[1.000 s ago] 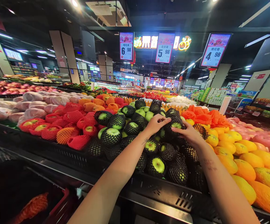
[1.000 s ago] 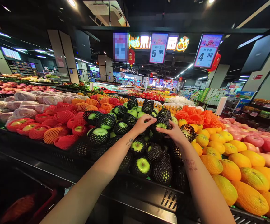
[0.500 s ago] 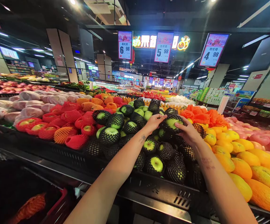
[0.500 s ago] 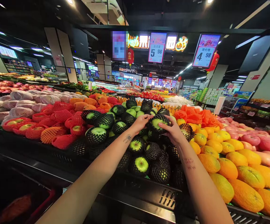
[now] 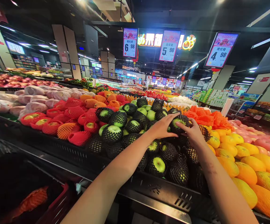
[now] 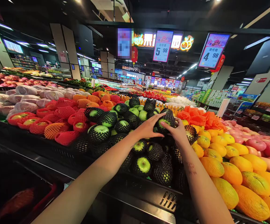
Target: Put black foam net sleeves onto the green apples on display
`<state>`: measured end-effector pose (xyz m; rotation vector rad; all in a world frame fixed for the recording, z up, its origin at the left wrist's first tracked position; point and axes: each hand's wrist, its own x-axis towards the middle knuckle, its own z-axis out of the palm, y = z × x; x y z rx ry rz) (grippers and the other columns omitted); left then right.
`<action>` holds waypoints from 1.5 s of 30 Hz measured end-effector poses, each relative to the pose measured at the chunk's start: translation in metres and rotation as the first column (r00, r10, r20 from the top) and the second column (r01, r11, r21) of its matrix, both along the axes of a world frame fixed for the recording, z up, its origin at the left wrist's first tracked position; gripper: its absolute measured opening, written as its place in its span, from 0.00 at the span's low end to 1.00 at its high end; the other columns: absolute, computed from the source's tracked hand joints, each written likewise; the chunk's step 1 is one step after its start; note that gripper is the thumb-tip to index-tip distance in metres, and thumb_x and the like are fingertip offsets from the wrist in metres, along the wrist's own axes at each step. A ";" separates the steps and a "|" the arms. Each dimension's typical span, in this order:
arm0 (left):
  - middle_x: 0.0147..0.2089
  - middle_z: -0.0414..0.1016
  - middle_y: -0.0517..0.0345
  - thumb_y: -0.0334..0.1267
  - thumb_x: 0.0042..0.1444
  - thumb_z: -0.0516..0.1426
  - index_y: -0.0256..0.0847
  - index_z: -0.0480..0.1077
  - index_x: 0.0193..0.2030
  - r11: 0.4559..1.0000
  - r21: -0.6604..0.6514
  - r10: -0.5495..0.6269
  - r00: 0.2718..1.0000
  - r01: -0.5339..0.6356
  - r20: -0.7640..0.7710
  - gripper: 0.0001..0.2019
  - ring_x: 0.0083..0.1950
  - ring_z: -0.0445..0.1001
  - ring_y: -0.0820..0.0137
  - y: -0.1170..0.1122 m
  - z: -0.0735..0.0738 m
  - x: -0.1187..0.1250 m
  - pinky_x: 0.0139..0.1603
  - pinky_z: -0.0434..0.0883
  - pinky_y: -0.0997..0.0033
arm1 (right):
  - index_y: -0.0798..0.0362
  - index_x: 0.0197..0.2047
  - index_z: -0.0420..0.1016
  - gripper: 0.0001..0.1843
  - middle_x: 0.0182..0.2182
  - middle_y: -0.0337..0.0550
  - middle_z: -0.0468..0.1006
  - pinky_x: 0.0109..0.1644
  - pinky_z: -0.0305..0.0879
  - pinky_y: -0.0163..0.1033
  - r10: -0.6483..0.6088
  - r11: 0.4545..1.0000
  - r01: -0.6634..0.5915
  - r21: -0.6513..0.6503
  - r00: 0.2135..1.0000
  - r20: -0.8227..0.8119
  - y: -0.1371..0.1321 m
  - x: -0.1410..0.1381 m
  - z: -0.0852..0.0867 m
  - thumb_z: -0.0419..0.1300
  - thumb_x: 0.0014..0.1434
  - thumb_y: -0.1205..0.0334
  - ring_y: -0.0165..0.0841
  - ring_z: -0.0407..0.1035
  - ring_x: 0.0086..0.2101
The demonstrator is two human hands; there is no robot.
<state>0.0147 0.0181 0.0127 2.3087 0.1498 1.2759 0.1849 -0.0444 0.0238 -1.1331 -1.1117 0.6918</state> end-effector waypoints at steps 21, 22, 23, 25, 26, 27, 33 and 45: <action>0.55 0.71 0.49 0.43 0.40 0.72 0.46 0.61 0.58 0.852 -0.406 0.468 0.828 -0.330 0.309 0.39 0.59 0.70 0.54 0.006 0.003 -0.007 0.63 0.63 0.57 | 0.48 0.35 0.74 0.22 0.38 0.41 0.84 0.38 0.78 0.35 0.304 0.946 -0.319 -0.050 0.932 -0.198 0.002 0.009 0.001 0.78 0.42 0.50 0.34 0.79 0.37; 0.56 0.71 0.47 0.44 0.41 0.71 0.46 0.59 0.58 0.792 -0.450 0.572 0.757 -0.412 0.315 0.39 0.60 0.71 0.52 0.011 0.003 -0.009 0.62 0.63 0.56 | 0.48 0.36 0.73 0.21 0.39 0.43 0.84 0.38 0.78 0.36 0.309 0.945 -0.323 -0.058 0.934 -0.178 0.000 0.008 0.002 0.77 0.45 0.50 0.35 0.80 0.37; 0.56 0.71 0.45 0.45 0.43 0.70 0.45 0.57 0.59 0.718 -0.495 0.668 0.685 -0.489 0.291 0.39 0.60 0.71 0.51 0.015 0.002 -0.011 0.61 0.64 0.55 | 0.48 0.37 0.73 0.21 0.40 0.43 0.84 0.37 0.78 0.36 0.308 0.945 -0.321 -0.059 0.937 -0.163 -0.001 0.008 0.002 0.76 0.46 0.50 0.35 0.80 0.37; 0.56 0.71 0.39 0.46 0.46 0.69 0.42 0.54 0.61 0.563 -0.549 0.801 0.573 -0.618 0.176 0.39 0.58 0.72 0.46 0.022 -0.001 -0.016 0.59 0.65 0.50 | 0.48 0.38 0.73 0.21 0.39 0.42 0.84 0.35 0.77 0.35 0.293 0.951 -0.304 -0.055 0.944 -0.152 -0.002 0.006 0.003 0.76 0.46 0.50 0.34 0.80 0.34; 0.56 0.70 0.36 0.46 0.46 0.68 0.40 0.54 0.61 0.502 -0.544 0.834 0.542 -0.672 0.100 0.40 0.58 0.73 0.43 0.025 -0.002 -0.018 0.58 0.66 0.48 | 0.48 0.38 0.73 0.21 0.38 0.41 0.84 0.34 0.77 0.35 0.286 0.953 -0.297 -0.053 0.946 -0.149 -0.003 0.006 0.003 0.76 0.46 0.50 0.34 0.79 0.32; 0.56 0.70 0.34 0.46 0.46 0.68 0.39 0.54 0.62 0.462 -0.516 0.848 0.530 -0.721 0.020 0.40 0.57 0.73 0.41 0.027 -0.004 -0.019 0.57 0.66 0.47 | 0.47 0.38 0.73 0.22 0.37 0.41 0.84 0.32 0.77 0.34 0.280 0.956 -0.290 -0.050 0.949 -0.148 -0.003 0.005 0.004 0.76 0.45 0.50 0.33 0.79 0.31; 0.63 0.65 0.32 0.48 0.55 0.62 0.42 0.58 0.68 0.357 -0.222 0.817 0.418 -0.907 -0.396 0.35 0.64 0.67 0.42 0.028 -0.007 -0.014 0.59 0.67 0.51 | 0.48 0.38 0.73 0.25 0.34 0.38 0.83 0.28 0.75 0.31 0.241 0.968 -0.248 -0.031 0.960 -0.146 -0.002 0.006 0.005 0.77 0.42 0.49 0.30 0.77 0.26; 0.61 0.68 0.37 0.42 0.61 0.56 0.36 0.69 0.57 0.423 -0.154 0.901 0.433 -0.893 -0.031 0.20 0.66 0.64 0.51 0.037 0.002 -0.009 0.68 0.60 0.52 | 0.50 0.37 0.75 0.27 0.31 0.38 0.82 0.26 0.73 0.29 0.173 0.985 -0.168 0.049 0.980 -0.101 0.000 0.008 0.005 0.78 0.38 0.47 0.28 0.75 0.23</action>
